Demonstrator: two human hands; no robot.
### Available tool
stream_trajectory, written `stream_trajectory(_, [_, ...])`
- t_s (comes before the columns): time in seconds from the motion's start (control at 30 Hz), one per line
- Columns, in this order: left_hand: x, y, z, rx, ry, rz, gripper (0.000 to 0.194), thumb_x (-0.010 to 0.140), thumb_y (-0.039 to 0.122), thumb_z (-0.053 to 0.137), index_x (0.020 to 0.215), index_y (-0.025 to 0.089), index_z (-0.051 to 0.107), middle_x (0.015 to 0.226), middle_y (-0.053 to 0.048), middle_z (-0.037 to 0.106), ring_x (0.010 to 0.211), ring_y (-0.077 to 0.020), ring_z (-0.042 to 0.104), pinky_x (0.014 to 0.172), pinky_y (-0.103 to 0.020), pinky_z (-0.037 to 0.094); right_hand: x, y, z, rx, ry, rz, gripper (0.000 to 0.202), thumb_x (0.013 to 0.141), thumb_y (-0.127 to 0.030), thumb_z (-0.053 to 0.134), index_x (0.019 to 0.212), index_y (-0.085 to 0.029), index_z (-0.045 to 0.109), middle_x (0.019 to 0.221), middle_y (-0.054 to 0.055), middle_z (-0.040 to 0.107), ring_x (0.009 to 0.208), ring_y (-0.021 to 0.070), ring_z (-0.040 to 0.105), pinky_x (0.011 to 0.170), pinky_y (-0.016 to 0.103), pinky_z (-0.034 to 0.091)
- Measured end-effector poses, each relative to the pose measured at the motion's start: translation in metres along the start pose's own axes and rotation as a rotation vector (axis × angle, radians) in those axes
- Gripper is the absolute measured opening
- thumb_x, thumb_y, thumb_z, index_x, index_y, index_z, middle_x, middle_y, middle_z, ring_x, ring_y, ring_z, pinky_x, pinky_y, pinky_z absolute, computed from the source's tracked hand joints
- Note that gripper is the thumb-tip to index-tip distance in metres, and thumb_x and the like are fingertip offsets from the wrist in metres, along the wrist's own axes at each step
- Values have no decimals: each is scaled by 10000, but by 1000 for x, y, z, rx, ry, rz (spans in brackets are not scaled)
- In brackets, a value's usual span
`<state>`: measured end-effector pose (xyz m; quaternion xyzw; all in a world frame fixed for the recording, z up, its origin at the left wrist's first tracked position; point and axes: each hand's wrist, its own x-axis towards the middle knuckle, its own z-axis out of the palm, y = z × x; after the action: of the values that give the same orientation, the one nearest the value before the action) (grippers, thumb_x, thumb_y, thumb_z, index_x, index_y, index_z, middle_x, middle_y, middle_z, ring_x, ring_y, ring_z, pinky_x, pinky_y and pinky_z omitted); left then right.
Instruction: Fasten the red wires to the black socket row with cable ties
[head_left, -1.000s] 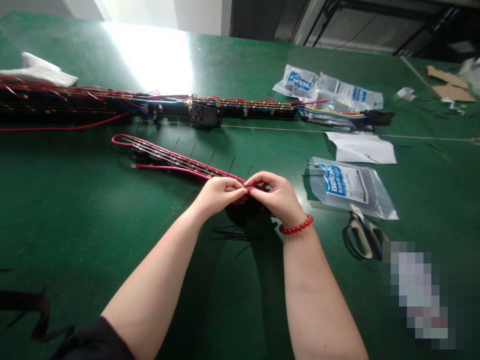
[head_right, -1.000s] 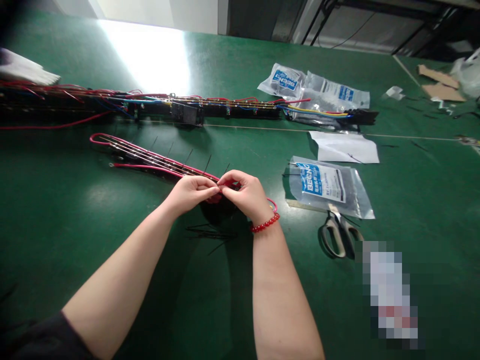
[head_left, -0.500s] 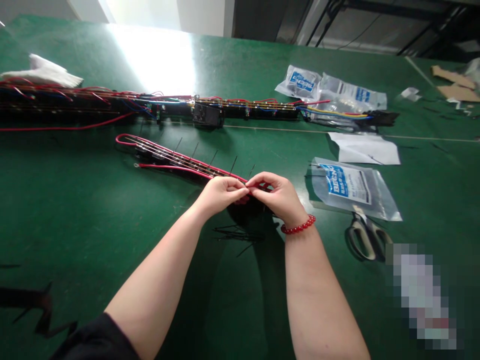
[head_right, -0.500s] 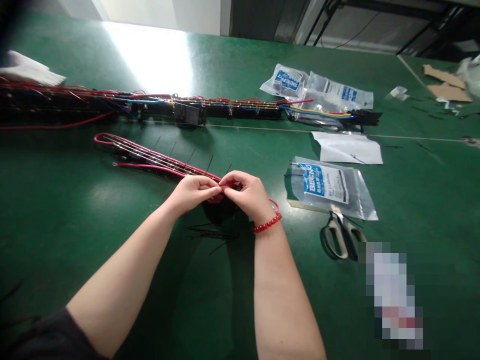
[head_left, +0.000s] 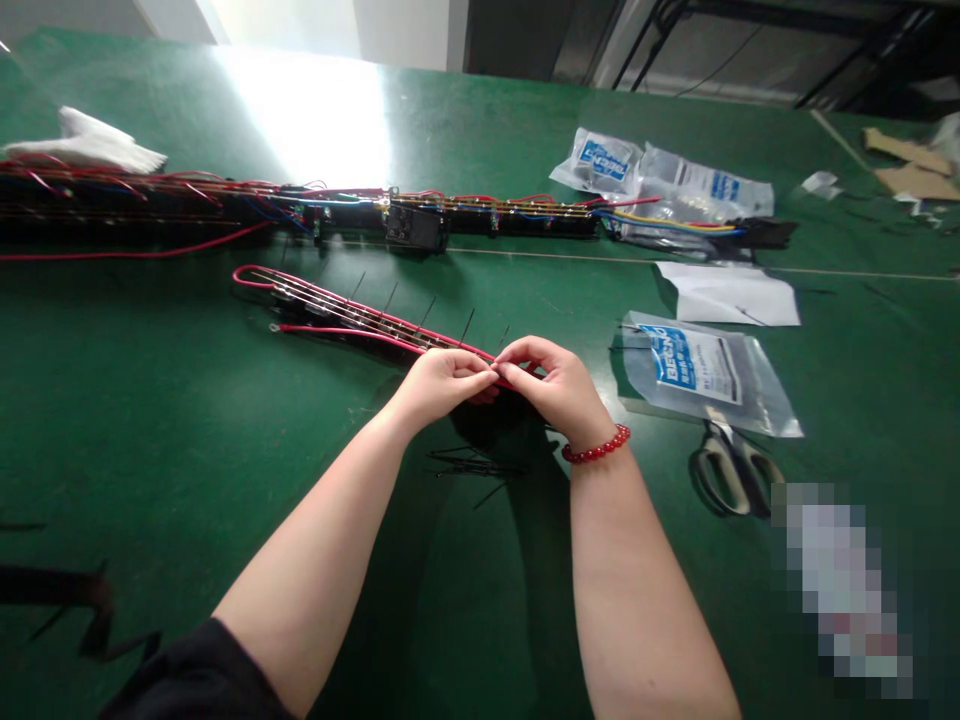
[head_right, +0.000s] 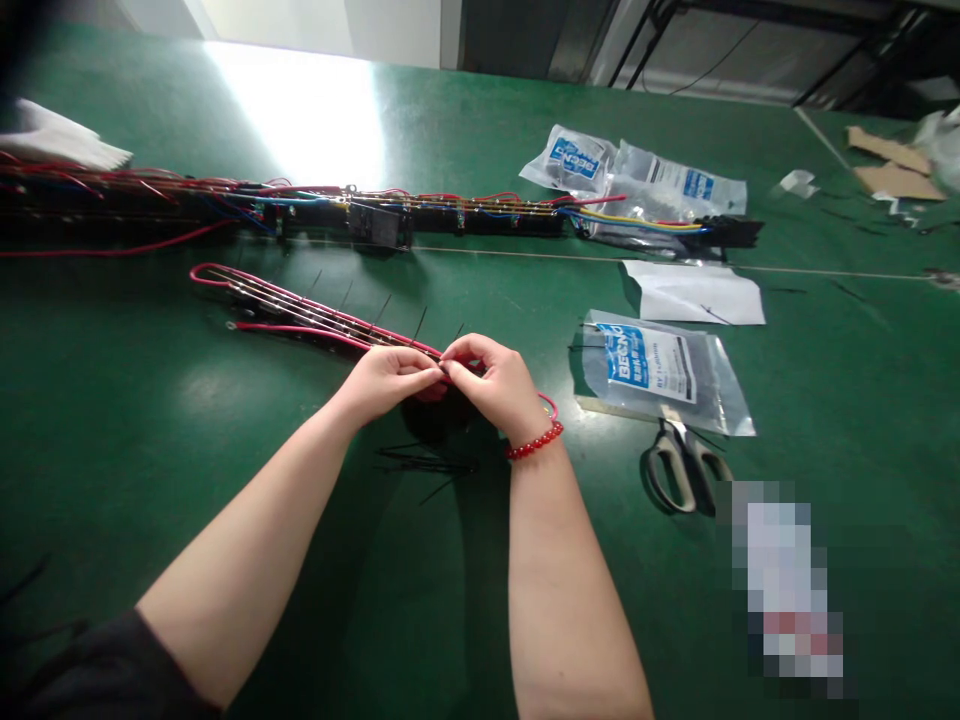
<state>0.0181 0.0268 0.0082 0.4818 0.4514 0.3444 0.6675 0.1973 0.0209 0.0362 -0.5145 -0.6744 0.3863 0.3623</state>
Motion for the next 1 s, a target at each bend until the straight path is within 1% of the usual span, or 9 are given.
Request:
stream_trajectory(0.27, [0, 1, 0, -9, -3, 0, 201, 780, 311, 806, 821, 129, 732, 728, -59, 778, 695, -174, 761, 692, -275, 633, 0, 3, 1, 15, 6, -9, 76, 830, -276, 680, 828, -205, 705, 814, 8, 709, 752, 152, 630, 692, 277, 470])
stream_trajectory(0.73, [1, -2, 0, -44, -10, 18, 153, 789, 259, 792, 822, 120, 736, 713, -53, 773, 678, -156, 757, 674, -247, 628, 0, 1, 1, 22, -9, -19, 83, 827, -266, 678, 831, -196, 721, 808, 9, 718, 744, 146, 627, 690, 274, 470])
stream_trajectory(1.0, [2, -4, 0, -46, -2, 33, 208, 768, 304, 815, 817, 132, 710, 708, -45, 769, 698, -166, 762, 683, -257, 628, 0, 2, 1, 25, -15, -24, 83, 823, -266, 671, 822, -197, 717, 807, 11, 718, 753, 151, 634, 685, 272, 473])
